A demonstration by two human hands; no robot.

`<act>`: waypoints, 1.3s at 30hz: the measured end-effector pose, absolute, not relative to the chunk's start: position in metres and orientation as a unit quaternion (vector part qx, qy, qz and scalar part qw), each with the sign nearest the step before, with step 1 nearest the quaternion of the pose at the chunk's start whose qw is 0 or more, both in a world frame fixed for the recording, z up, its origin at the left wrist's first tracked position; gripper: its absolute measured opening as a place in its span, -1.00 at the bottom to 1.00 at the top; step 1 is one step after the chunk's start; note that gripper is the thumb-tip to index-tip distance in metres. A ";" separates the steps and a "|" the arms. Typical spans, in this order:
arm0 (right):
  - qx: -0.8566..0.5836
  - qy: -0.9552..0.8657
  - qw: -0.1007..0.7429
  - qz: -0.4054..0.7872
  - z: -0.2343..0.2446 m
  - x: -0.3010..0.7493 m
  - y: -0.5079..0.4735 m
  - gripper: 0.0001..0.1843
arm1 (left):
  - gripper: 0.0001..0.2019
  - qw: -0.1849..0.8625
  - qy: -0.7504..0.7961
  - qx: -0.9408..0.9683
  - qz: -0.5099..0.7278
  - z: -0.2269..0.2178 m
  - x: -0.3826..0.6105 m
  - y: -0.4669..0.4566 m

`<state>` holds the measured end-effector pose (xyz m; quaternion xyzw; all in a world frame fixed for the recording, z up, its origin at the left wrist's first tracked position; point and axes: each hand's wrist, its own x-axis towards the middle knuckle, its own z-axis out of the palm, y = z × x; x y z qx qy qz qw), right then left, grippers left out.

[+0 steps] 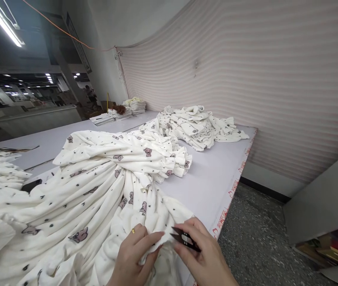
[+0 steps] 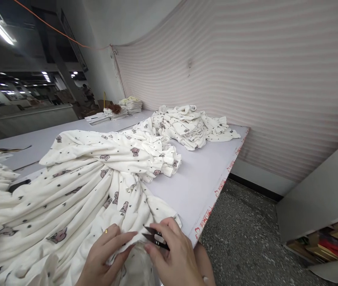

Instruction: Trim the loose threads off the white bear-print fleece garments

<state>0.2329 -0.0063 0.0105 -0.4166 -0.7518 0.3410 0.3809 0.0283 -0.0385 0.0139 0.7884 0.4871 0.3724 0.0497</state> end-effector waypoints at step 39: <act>-0.469 -0.744 0.388 0.275 0.002 0.223 -0.010 -0.84 | -0.73 0.358 0.598 0.622 0.357 0.031 0.041 -0.037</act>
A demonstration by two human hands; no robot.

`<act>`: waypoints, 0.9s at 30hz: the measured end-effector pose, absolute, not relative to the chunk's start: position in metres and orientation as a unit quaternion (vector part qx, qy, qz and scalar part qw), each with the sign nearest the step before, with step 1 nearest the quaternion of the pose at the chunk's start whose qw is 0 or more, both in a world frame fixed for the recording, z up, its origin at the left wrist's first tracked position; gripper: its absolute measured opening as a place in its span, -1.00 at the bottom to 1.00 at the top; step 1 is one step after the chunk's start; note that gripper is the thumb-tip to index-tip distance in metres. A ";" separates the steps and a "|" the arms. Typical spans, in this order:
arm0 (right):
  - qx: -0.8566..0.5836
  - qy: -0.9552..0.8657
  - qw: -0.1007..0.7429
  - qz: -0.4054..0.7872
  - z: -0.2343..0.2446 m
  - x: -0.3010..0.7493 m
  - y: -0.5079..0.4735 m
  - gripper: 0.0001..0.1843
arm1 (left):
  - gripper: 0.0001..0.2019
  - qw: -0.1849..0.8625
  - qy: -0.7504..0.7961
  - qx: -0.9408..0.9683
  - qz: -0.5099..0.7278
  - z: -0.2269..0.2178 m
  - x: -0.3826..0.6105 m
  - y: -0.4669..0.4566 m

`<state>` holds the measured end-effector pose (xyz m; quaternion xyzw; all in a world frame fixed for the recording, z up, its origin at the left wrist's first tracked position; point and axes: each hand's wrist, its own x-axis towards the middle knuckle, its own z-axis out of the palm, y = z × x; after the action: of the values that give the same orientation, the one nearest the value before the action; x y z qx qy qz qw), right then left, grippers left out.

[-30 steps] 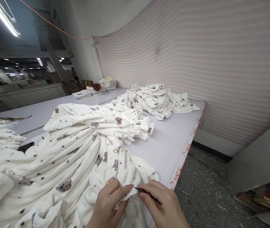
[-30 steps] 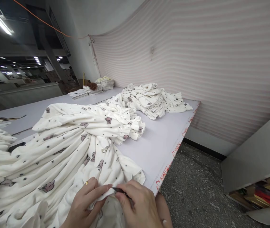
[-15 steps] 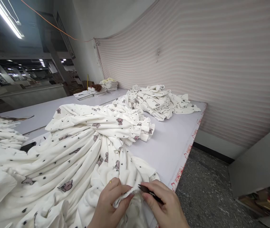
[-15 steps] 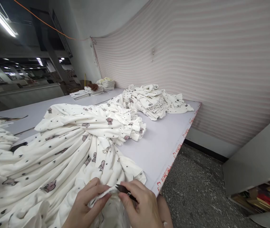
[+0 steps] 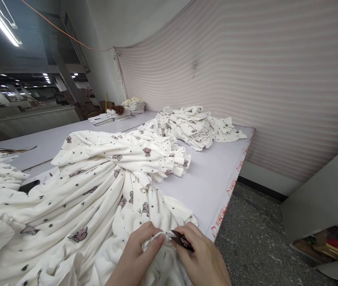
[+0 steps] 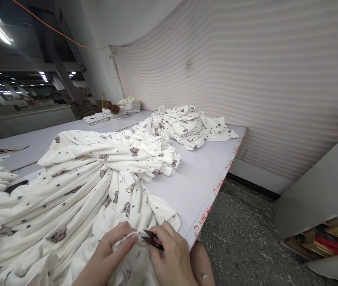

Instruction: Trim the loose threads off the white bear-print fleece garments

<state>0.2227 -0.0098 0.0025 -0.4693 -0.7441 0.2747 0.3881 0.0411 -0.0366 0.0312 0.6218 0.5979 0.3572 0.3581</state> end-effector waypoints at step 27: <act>-0.444 -0.693 0.376 0.426 -0.001 0.209 -0.002 -0.79 | -0.73 0.437 0.620 0.523 0.389 0.031 0.043 -0.031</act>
<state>0.2085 -0.0023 -0.0013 -0.4437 -0.6930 0.4262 0.3758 0.0431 -0.0313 0.0312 0.5230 0.6200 0.3888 0.4370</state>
